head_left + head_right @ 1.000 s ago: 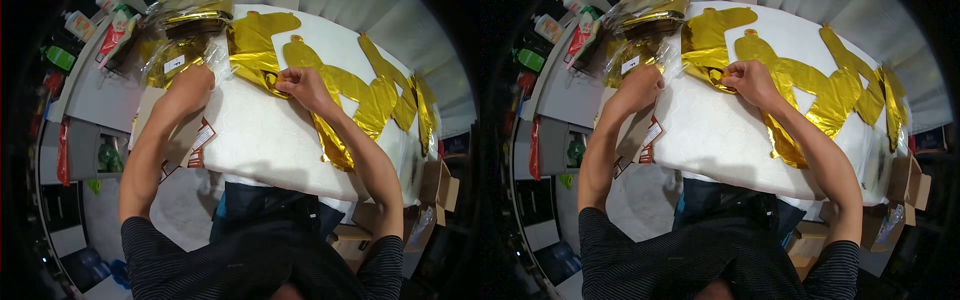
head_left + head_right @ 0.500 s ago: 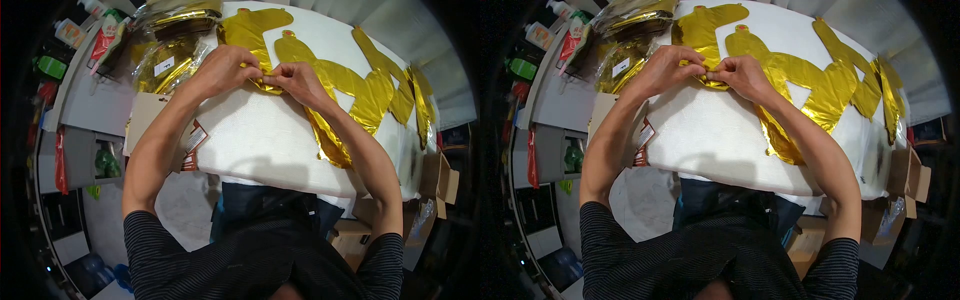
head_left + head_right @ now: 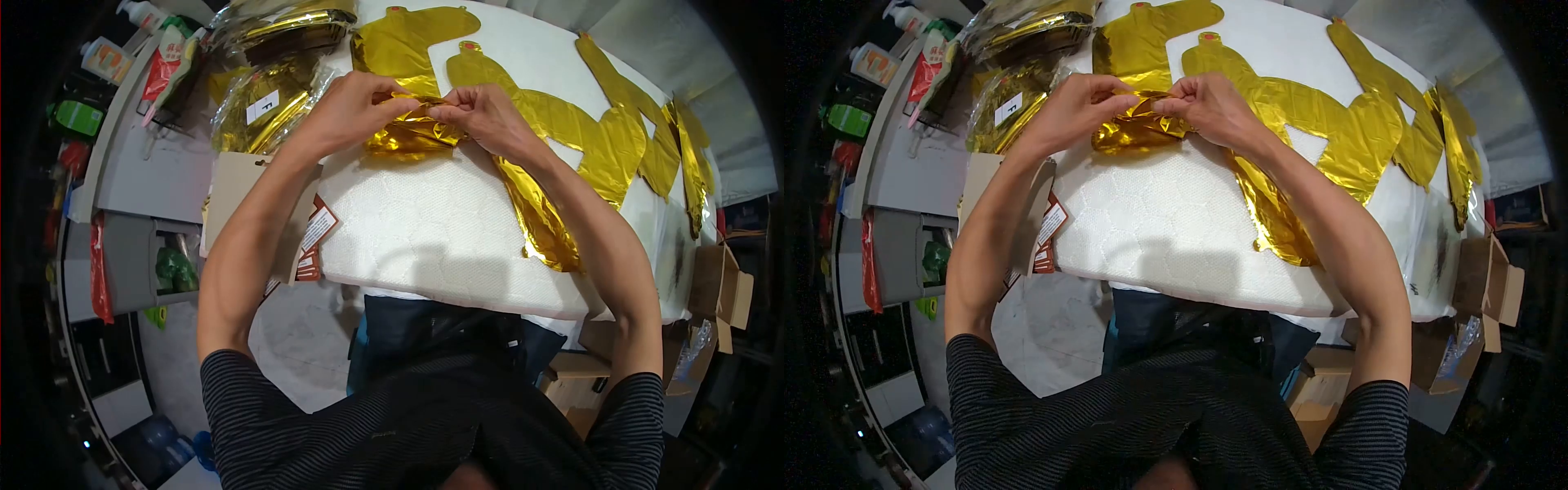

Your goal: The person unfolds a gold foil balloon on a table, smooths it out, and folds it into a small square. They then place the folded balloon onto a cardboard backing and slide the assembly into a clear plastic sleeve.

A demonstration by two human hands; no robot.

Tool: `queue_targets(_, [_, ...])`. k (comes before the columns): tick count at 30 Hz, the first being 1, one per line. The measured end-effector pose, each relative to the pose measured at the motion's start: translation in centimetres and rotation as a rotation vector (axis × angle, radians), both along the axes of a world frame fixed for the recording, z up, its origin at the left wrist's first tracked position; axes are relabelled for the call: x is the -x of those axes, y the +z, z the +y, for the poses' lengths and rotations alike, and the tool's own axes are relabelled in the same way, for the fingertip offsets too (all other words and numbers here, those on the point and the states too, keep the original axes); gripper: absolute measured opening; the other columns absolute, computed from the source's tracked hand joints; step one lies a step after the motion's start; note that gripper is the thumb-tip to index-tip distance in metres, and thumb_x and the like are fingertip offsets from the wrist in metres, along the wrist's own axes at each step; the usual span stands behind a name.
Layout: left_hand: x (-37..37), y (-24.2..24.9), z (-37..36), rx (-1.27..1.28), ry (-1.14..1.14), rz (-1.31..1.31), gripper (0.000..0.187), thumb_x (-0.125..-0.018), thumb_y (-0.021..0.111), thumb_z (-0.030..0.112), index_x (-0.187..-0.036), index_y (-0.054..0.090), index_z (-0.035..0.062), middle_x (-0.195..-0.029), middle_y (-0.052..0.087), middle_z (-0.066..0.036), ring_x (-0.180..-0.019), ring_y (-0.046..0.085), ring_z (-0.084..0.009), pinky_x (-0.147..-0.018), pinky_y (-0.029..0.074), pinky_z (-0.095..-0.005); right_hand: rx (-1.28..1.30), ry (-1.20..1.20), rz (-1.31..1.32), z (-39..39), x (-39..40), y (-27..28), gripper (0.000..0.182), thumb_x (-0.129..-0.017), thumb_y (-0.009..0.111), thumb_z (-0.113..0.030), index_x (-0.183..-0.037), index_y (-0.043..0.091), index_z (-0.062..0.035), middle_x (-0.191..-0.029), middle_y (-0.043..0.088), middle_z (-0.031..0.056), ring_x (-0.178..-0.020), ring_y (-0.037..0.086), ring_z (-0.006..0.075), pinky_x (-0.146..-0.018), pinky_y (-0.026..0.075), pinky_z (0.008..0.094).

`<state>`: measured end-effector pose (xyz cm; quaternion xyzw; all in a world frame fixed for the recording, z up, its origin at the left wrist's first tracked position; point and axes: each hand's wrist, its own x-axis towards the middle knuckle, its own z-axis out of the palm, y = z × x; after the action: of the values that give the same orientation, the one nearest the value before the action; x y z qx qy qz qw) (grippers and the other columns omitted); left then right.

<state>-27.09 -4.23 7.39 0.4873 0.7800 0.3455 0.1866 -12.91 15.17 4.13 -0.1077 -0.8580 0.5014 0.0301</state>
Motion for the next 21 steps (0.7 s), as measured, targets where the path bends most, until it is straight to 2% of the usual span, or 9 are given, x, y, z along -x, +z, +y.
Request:
queue_targets(3, [0.6, -0.8, 0.6, 0.08, 0.037, 0.069, 0.03, -0.097, 0.072, 0.02, -0.107, 0.074, -0.0088, -0.083, 0.074, -0.006, -0.078, 0.063, -0.0071, -0.072, 0.052, -0.0288, -0.042, -0.052, 0.015, -0.5, -0.1, 0.5, 0.029, -0.097, 0.074, -0.026, -0.086, 0.074, 0.0012, -0.064, 0.056, -0.003, -0.063, 0.047, 0.0066, -0.058, 0.04, 0.0285])
queue_targets(6, [1.4, -2.0, 0.9, 0.067, 0.055, 0.042, 0.029, -0.098, 0.072, 0.02, -0.104, 0.075, -0.0085, -0.081, 0.073, -0.005, -0.075, 0.061, -0.0056, -0.07, 0.052, -0.0283, -0.019, -0.014, -0.005, 0.1, -0.2, -0.4, 0.029, -0.099, 0.073, -0.028, -0.098, 0.074, 0.0011, -0.078, 0.066, -0.0002, -0.069, 0.054, 0.0063, -0.059, 0.044, 0.0268])
queue_targets(8, [1.6, -2.2, 1.1, 0.104, 0.068, 0.021, 0.029, -0.099, 0.071, 0.02, -0.104, 0.075, -0.0082, -0.082, 0.074, -0.005, -0.076, 0.061, -0.0053, -0.07, 0.052, -0.0281, -0.108, -0.017, 0.344, 0.4, -0.1, -2.2, 0.031, -0.096, 0.075, -0.027, -0.109, 0.071, 0.0012, -0.098, 0.072, 0.0064, -0.079, 0.064, 0.0143, -0.068, 0.053, 0.0304])
queue_targets(9, [1.8, -2.4, 1.0, 0.077, 0.069, 0.013, 0.029, -0.099, 0.071, 0.02, -0.105, 0.075, -0.008, -0.083, 0.074, -0.005, -0.076, 0.061, -0.0049, -0.07, 0.052, -0.0271, -0.108, -0.012, 0.342, -0.1, -0.7, -1.8, 0.031, -0.096, 0.075, -0.027, -0.109, 0.071, 0.0012, -0.098, 0.072, 0.0064, -0.079, 0.064, 0.0143, -0.068, 0.053, 0.0304])
queue_targets(11, [2.4, -3.4, 0.6, 0.054, 0.082, -0.002, 0.029, -0.099, 0.071, 0.02, -0.106, 0.075, -0.0077, -0.084, 0.074, -0.004, -0.077, 0.062, -0.0046, -0.069, 0.052, -0.0262, -0.817, 0.067, 0.761, -2.4, -3.3, 0.0, 0.034, -0.096, 0.071, -0.026, -0.119, 0.068, -0.0009, -0.114, 0.071, 0.0103, -0.093, 0.069, 0.0231, -0.077, 0.058, 0.0339])
queue_targets(13, [3.2, -4.5, 0.8, -0.008, 0.071, -0.08, 0.03, -0.093, 0.075, 0.029, -0.103, 0.078, 0.0013, -0.084, 0.077, -0.012, -0.074, 0.07, -0.0162, -0.07, 0.053, -0.0339, -0.852, 0.258, 0.72, -4.9, -5.1, 0.5, 0.032, -0.095, 0.069, -0.023, -0.119, 0.067, -0.0021, -0.111, 0.07, 0.0106, -0.093, 0.068, 0.0247, -0.077, 0.058, 0.0352])
queue_targets(14, [3.3, -4.7, 0.8, -0.006, 0.07, -0.083, 0.03, -0.093, 0.075, 0.029, -0.103, 0.078, 0.0013, -0.084, 0.077, -0.012, -0.074, 0.07, -0.0162, -0.07, 0.053, -0.0339, -0.885, 0.436, 0.671, -5.7, -5.4, 0.6, 0.031, -0.094, 0.067, -0.021, -0.119, 0.067, -0.0034, -0.109, 0.069, 0.0109, -0.093, 0.068, 0.0263, -0.076, 0.058, 0.0365])
queue_targets(16, [3.1, -4.3, 1.1, 0.017, 0.073, -0.065, 0.029, -0.1, 0.071, 0.02, -0.107, 0.074, -0.0079, -0.089, 0.075, -0.003, -0.078, 0.062, -0.0045, -0.069, 0.051, -0.0236, -0.955, 0.43, 0.587, -6.5, -5.3, -1.3, 0.029, -0.093, 0.066, -0.019, -0.118, 0.066, -0.004, -0.105, 0.069, 0.0098, -0.094, 0.067, 0.0252, -0.074, 0.058, 0.0365])
queue_targets(21, [3.0, -3.8, 0.9, 0.055, 0.076, -0.051, 0.029, -0.099, 0.071, 0.021, -0.107, 0.074, -0.0074, -0.089, 0.075, -0.003, -0.079, 0.062, -0.0046, -0.068, 0.051, -0.0239, -1.038, 0.324, 0.422, -6.2, -4.4, -1.5, 0.022, -0.089, 0.067, -0.015, -0.109, 0.069, -0.0072, -0.094, 0.069, 0.0064, -0.089, 0.068, 0.0245, -0.069, 0.056, 0.0375])
